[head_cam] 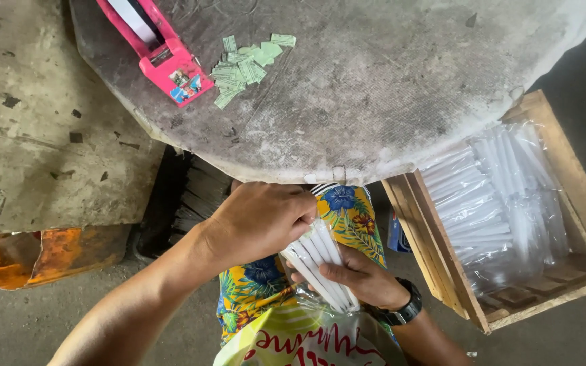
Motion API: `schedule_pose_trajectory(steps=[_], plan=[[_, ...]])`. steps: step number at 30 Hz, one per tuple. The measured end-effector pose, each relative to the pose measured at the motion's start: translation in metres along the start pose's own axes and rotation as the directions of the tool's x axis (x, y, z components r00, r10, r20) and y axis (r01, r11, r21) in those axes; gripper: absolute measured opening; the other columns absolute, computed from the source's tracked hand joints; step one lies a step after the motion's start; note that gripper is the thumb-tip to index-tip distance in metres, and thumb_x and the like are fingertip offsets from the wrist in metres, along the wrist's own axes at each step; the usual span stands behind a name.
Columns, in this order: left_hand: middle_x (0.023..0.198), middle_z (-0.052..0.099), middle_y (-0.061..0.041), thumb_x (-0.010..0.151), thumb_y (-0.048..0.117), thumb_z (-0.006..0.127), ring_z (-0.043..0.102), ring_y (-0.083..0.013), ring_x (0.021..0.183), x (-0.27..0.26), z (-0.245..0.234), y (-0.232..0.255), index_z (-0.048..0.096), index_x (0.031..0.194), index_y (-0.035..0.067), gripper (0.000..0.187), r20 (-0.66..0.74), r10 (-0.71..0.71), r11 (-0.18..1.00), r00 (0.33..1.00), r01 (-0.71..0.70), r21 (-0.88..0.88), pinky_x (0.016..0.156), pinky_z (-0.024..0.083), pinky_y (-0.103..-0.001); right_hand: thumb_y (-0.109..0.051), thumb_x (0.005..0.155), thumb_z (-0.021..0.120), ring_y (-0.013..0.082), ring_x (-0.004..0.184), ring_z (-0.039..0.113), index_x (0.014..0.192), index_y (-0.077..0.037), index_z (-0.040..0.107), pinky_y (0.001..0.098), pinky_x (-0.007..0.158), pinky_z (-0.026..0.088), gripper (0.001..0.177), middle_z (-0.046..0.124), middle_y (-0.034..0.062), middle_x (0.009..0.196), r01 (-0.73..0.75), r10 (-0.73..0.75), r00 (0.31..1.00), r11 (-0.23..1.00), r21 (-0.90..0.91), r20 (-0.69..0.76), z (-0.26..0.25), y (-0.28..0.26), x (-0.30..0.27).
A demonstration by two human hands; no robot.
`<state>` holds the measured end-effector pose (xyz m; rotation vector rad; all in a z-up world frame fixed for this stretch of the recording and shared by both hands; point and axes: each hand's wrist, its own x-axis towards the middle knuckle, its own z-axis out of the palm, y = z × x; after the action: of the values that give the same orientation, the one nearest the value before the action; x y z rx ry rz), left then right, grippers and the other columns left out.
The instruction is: Placing bundles of sticks into plastic bags and sealing them with small green labels.
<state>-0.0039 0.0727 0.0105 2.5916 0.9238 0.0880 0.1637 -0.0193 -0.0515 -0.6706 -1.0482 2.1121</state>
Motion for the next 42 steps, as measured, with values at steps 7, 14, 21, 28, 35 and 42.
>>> schedule_pose_trajectory(steps=[7,14,21,28,35,42], plan=[[0.065,0.062,0.003,0.082,0.014,0.051,0.059,-0.0156,0.055,-0.004,-0.012,0.004,0.052,0.071,0.014,0.011,-0.024,-0.124,0.979,0.992,0.119,-0.168,0.046,0.046,-0.032,-0.026,0.084,0.051,0.0224,0.096,0.058,0.121,0.004,0.038,0.0328,0.084,0.047,0.049,0.052,0.0163,0.113,0.007,-0.009,1.000,0.995,0.100,0.011,-0.003,0.003,-0.003],[0.056,0.055,-0.005,0.086,0.018,0.047,0.051,-0.0271,0.043,-0.027,-0.020,0.015,0.038,0.081,0.012,0.012,0.048,-0.105,0.963,0.993,0.113,-0.244,0.041,0.036,-0.041,-0.022,0.082,0.050,0.0290,0.096,0.061,0.116,0.002,0.045,0.0323,0.070,0.052,0.043,0.055,0.0163,0.113,-0.056,0.070,0.985,0.994,0.096,-0.157,-0.008,0.017,-0.003],[0.094,0.046,-0.012,0.068,0.003,0.056,0.053,-0.0263,0.049,-0.036,0.003,0.022,0.046,0.076,0.008,0.014,-0.068,0.156,0.986,0.985,-0.151,0.070,0.040,0.044,-0.038,-0.017,0.088,0.046,0.0271,0.113,0.047,0.119,-0.003,0.044,0.0394,0.095,0.041,0.034,0.049,0.0138,0.121,0.127,-0.124,0.988,0.992,0.024,-0.093,-0.008,0.013,-0.001],[0.058,0.050,-0.001,0.080,0.006,0.055,0.047,-0.0114,0.047,-0.034,-0.006,0.013,0.050,0.073,0.008,0.009,-0.262,-0.003,0.880,0.965,-0.122,-0.460,0.044,0.035,-0.025,-0.023,0.087,0.046,0.0247,0.100,0.056,0.119,-0.001,0.042,0.0340,0.081,0.048,0.039,0.054,0.0146,0.112,0.054,-0.059,0.997,0.995,-0.083,-0.056,-0.005,0.015,-0.003],[0.051,0.058,-0.001,0.081,0.011,0.054,0.055,-0.0054,0.041,-0.044,-0.030,-0.012,0.055,0.082,0.008,0.003,-0.166,-0.201,0.769,0.965,0.050,-0.638,0.036,0.040,-0.017,-0.029,0.084,0.051,0.0218,0.097,0.058,0.119,0.004,0.042,0.0325,0.085,0.047,0.049,0.055,0.0144,0.113,0.014,-0.013,0.999,1.000,-0.022,0.042,-0.001,0.007,-0.001],[0.072,0.067,0.005,0.075,0.025,0.060,0.063,-0.0138,0.062,-0.031,-0.034,-0.004,0.060,0.075,0.019,0.005,0.023,-0.278,0.926,0.960,0.274,-0.261,0.056,0.043,-0.030,-0.031,0.083,0.050,0.0230,0.093,0.060,0.116,0.004,0.045,0.0322,0.079,0.050,0.049,0.058,0.0144,0.108,-0.015,0.017,0.998,0.999,-0.034,0.056,0.003,0.003,0.001]])
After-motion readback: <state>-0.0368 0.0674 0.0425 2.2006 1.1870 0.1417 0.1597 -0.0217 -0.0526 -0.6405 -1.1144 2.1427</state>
